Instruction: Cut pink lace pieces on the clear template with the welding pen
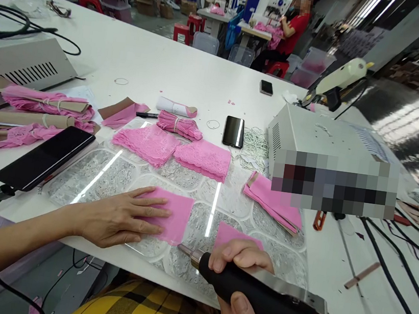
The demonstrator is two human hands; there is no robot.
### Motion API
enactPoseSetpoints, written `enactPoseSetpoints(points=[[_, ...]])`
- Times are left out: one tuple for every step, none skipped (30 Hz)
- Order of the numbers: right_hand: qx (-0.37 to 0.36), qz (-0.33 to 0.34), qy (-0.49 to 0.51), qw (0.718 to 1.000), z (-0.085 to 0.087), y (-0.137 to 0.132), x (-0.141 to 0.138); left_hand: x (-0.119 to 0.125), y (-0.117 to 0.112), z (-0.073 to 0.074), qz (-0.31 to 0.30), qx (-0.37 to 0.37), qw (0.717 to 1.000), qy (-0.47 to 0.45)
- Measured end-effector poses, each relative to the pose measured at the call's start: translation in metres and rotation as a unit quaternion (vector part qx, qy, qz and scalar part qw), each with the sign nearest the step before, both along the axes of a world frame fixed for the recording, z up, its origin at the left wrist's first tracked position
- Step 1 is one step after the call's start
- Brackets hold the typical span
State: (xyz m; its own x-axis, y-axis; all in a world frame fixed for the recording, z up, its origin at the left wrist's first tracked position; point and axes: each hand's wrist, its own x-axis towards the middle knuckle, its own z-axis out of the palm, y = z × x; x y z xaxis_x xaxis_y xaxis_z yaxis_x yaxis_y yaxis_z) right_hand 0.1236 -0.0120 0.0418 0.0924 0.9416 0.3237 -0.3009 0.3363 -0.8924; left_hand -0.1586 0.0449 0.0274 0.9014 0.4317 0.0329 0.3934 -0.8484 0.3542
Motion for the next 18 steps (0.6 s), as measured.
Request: enactPoseSetpoints(points=[[-0.003,0.002,-0.002,1.0,-0.0002,-0.0001,0.0007,0.0008,0.0004,-0.0001,0.002,-0.004,1.0,-0.005],[-0.006,0.002,-0.004,1.0,-0.0006,-0.0003,0.0015,0.0018,0.0008,-0.0004,0.002,-0.008,1.0,-0.008],[-0.009,0.0,-0.007,1.0,-0.0011,-0.0005,0.0024,0.0028,0.0013,-0.001,0.001,-0.012,1.0,-0.006],[-0.013,-0.004,-0.01,1.0,-0.0016,-0.0007,0.0032,0.0037,0.0017,-0.0016,-0.003,-0.015,1.0,-0.001],[-0.017,-0.007,-0.013,1.0,-0.0021,-0.0009,0.0039,0.0044,0.0022,-0.0022,-0.008,-0.018,1.0,0.007],[-0.02,-0.009,-0.015,1.0,-0.0024,-0.0012,0.0046,0.005,0.0027,-0.0027,-0.012,-0.02,1.0,0.015],[-0.021,-0.01,-0.017,1.0,-0.0025,-0.0014,0.005,0.0053,0.0032,-0.003,-0.014,-0.021,0.999,0.022],[-0.02,-0.007,-0.019,1.0,-0.0024,-0.0015,0.0053,0.0054,0.0036,-0.0032,-0.015,-0.022,0.999,0.026],[-0.017,-0.003,-0.019,1.0,-0.0023,-0.0015,0.0054,0.0054,0.0039,-0.0033,-0.015,-0.021,0.999,0.028],[-0.012,0.001,-0.019,1.0,-0.0021,-0.0014,0.0055,0.0052,0.0041,-0.0032,-0.015,-0.02,0.999,0.027],[-0.007,0.005,-0.018,1.0,-0.0019,-0.0012,0.0054,0.0049,0.0043,-0.0031,-0.015,-0.018,0.999,0.024],[-0.003,0.008,-0.016,1.0,-0.0018,-0.0008,0.0051,0.0046,0.0044,-0.003,-0.016,-0.017,1.0,0.02],[0.002,0.011,-0.014,1.0,-0.0018,-0.0004,0.0048,0.0044,0.0045,-0.0029,-0.016,-0.015,1.0,0.017],[0.007,0.012,-0.012,1.0,-0.002,0.0001,0.0045,0.0043,0.0046,-0.003,-0.018,-0.014,1.0,0.014],[0.01,0.014,-0.01,1.0,-0.0022,0.0006,0.0041,0.0042,0.0048,-0.0032,-0.019,-0.013,1.0,0.013],[0.013,0.015,-0.008,1.0,-0.0025,0.001,0.0036,0.0042,0.0049,-0.0036,-0.019,-0.013,1.0,0.013],[0.016,0.015,-0.006,1.0,-0.0028,0.0013,0.0032,0.0041,0.005,-0.004,-0.02,-0.013,1.0,0.013],[0.017,0.016,-0.005,1.0,-0.003,0.0015,0.0028,0.0041,0.005,-0.0045,-0.021,-0.014,1.0,0.013]])
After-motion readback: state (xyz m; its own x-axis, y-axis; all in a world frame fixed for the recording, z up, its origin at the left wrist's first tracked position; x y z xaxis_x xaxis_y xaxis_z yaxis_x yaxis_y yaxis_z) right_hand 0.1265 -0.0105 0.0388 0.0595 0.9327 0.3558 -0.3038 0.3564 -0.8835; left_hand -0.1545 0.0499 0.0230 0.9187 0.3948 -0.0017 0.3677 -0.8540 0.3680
